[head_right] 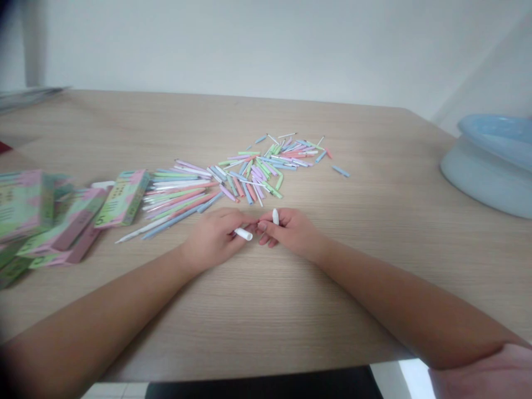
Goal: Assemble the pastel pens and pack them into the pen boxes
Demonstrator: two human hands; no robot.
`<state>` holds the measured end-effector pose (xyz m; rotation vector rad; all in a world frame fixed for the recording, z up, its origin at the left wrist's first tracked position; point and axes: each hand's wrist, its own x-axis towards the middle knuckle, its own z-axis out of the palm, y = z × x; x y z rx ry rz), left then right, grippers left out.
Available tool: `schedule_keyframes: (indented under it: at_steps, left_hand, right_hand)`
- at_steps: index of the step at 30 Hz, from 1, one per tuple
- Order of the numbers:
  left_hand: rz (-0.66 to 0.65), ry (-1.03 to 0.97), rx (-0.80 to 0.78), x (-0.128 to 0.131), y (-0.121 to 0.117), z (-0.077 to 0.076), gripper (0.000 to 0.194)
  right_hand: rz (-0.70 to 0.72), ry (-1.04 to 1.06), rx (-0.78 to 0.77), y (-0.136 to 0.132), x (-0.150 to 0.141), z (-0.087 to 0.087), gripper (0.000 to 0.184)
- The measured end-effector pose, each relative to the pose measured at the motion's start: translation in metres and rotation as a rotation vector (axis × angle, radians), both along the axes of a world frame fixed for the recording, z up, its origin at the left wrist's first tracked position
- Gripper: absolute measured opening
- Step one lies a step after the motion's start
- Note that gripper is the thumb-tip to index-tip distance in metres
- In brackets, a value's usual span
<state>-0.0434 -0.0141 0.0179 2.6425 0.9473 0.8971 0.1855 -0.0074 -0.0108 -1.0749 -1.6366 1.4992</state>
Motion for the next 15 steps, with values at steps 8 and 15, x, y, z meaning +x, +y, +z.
schedule_keyframes:
  at_steps: [8, 15]
  left_hand:
    - [0.113, -0.100, -0.164, 0.0008, 0.0014, -0.0055, 0.020]
    - [0.199, -0.093, -0.253, 0.0006, 0.0039, -0.0023, 0.018]
  right_hand:
    - [-0.111, -0.122, 0.293, 0.0006, 0.0035, 0.0043, 0.053]
    - [-0.184, -0.022, 0.094, 0.0020, 0.0008, 0.0023, 0.031]
